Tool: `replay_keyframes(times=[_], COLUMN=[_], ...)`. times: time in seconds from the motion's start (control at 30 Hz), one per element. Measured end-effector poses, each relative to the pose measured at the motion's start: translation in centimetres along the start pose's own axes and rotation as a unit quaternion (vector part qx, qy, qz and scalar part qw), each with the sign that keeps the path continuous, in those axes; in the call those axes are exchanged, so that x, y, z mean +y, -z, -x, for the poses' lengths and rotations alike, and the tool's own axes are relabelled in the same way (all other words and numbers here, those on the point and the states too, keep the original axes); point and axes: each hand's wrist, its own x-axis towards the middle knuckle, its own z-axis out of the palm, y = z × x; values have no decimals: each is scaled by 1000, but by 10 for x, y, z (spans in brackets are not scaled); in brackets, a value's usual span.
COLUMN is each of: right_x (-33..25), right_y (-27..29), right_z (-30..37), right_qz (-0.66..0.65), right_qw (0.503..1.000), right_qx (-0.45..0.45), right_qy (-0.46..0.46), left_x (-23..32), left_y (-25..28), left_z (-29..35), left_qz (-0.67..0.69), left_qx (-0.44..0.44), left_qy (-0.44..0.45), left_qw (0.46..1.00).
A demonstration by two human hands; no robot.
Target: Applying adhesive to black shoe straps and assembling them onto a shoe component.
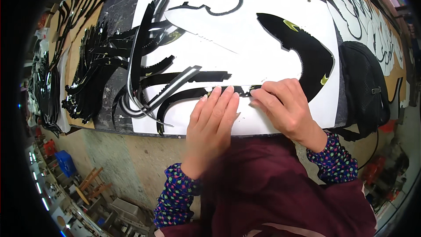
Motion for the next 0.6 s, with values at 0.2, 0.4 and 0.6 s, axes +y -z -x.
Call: replay_keyframes(times=[0.2, 0.4, 0.6], right_x=[0, -4, -14], right_y=[-9, -14, -18], right_z=[-4, -5, -10], right_qz=[-15, 2, -12], right_qw=[1000, 1000, 998], right_qx=[-21, -17, 8], right_qy=[-4, -1, -57], left_x=[-5, -6, -7], left_y=[-2, -2, -2], left_z=[2, 1, 1], left_qz=[-13, -21, -33], left_qx=[-3, 0, 3], left_qy=[-13, -14, -19], left_qw=[1000, 1000, 999])
